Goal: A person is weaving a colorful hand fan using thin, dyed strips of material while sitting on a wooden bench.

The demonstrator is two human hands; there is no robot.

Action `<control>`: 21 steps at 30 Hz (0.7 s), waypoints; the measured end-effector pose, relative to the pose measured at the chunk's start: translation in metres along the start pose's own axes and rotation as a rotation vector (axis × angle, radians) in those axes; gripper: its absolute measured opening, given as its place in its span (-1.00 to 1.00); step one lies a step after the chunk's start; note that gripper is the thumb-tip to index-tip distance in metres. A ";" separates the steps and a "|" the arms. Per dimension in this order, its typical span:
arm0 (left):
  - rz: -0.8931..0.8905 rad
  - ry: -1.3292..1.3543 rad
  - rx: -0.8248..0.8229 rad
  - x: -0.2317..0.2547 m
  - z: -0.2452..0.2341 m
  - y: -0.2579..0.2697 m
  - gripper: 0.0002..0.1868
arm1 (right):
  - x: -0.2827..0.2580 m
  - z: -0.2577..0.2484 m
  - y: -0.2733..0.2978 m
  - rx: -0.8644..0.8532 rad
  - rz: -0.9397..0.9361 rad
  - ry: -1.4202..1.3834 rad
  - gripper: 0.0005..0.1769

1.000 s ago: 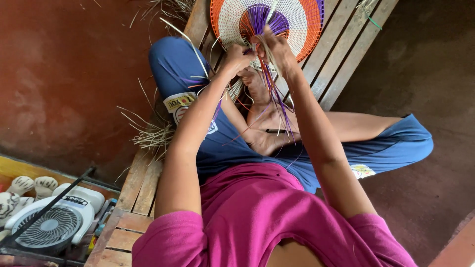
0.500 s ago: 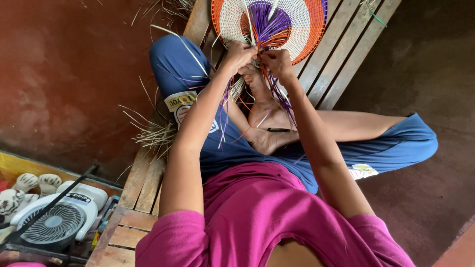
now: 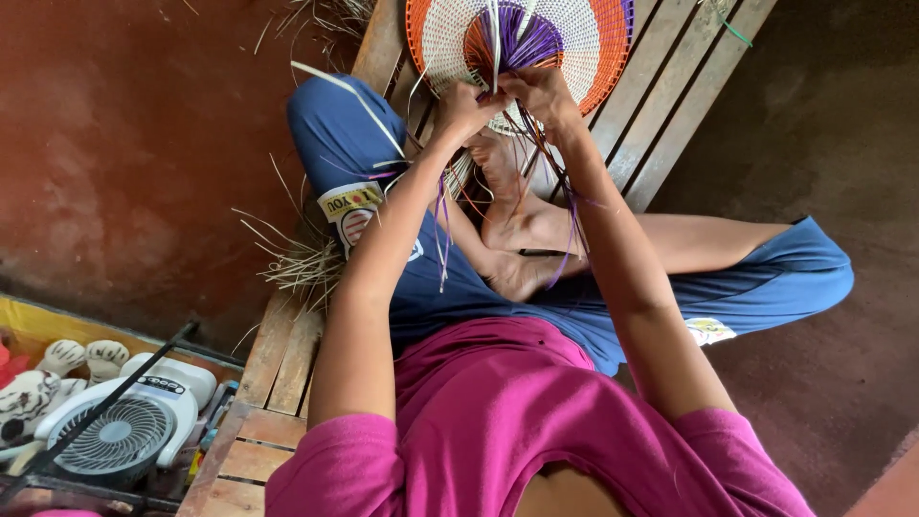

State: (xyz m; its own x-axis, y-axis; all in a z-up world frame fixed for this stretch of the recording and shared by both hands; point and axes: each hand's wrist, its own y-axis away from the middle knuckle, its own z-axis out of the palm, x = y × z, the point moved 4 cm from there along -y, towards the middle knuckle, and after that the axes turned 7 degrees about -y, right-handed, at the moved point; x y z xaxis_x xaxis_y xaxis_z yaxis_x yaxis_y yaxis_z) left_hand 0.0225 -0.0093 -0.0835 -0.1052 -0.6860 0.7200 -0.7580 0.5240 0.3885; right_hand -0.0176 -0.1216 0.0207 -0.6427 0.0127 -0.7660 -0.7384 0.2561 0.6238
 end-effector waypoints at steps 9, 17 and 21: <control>-0.320 0.037 -0.065 0.008 -0.009 0.006 -0.48 | -0.072 -0.010 0.046 -0.390 -0.356 -0.879 -0.32; -0.049 0.213 0.074 -0.011 0.017 -0.012 -0.49 | 0.075 -0.009 -0.022 0.104 -0.243 0.502 -0.76; -0.182 0.155 0.070 -0.018 0.012 -0.012 -0.38 | 0.026 -0.003 0.023 0.177 -0.531 0.599 -0.67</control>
State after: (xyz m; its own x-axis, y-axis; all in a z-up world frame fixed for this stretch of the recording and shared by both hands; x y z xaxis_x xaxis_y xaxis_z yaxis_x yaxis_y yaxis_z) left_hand 0.0257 -0.0097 -0.1080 0.1326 -0.6776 0.7234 -0.7987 0.3592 0.4828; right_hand -0.0521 -0.1181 0.0156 -0.2538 -0.6584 -0.7086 -0.9640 0.2324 0.1294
